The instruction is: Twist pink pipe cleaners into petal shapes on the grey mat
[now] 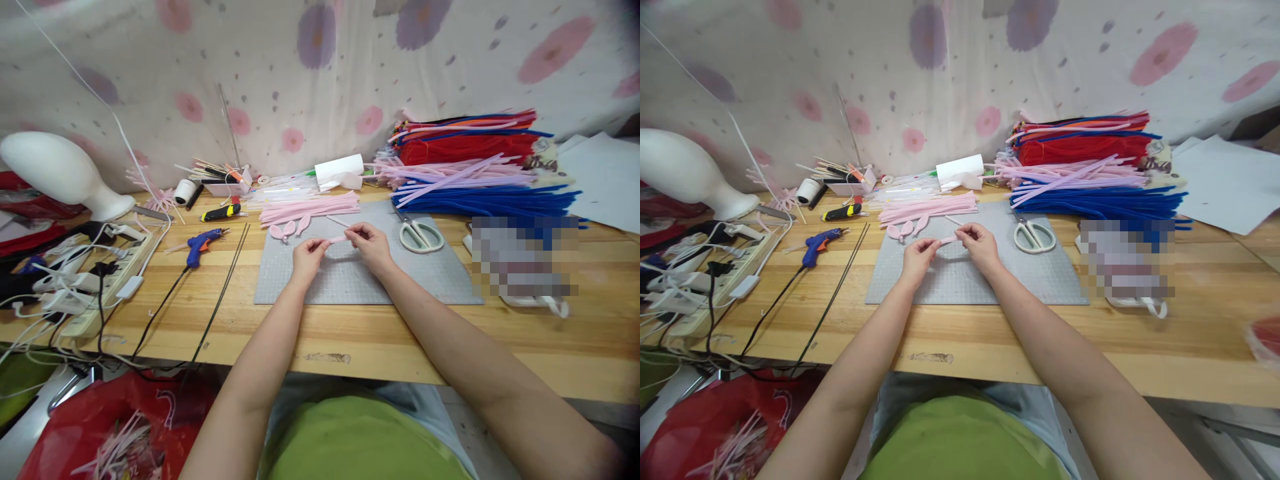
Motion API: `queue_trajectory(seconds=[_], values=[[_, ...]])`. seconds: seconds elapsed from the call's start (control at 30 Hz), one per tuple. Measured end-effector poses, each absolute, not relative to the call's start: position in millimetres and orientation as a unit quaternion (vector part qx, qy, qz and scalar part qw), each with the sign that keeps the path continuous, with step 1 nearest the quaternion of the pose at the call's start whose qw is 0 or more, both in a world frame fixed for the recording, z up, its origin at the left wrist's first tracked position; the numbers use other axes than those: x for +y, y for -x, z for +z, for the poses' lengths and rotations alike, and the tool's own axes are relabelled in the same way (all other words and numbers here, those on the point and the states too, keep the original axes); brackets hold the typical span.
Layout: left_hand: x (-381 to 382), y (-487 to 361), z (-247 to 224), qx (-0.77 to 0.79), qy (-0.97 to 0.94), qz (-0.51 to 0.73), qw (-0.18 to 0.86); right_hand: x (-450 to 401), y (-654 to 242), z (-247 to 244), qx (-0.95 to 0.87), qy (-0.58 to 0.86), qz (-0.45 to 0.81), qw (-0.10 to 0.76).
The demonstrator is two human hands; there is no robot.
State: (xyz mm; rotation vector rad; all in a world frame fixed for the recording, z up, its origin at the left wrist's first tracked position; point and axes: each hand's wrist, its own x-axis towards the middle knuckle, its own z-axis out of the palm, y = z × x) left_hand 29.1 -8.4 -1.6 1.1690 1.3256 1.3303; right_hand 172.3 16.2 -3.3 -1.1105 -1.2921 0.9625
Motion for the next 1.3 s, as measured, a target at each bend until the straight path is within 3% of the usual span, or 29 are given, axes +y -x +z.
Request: queue_trajectory(seconds=[0.6, 0.9, 1.1, 1.3], values=[[-5, -28, -7, 0.502, -0.479, 0.58, 0.426, 17, -171, -5, -0.546, 0.48, 0.428, 0.537], [-1, -20, -10, 0.509, -0.52, 0.599, 0.335, 15, -173, -4, -0.526, 0.451, 0.519, 0.5], [-5, -27, -2, 0.504, -0.433, 0.567, 0.486, 14, -173, -1, -0.547, 0.451, 0.462, 0.533], [-11, -31, 6, 0.479, -0.383, 0.579, 0.537, 9, -169, -1, -0.604, 0.422, 0.449, 0.506]])
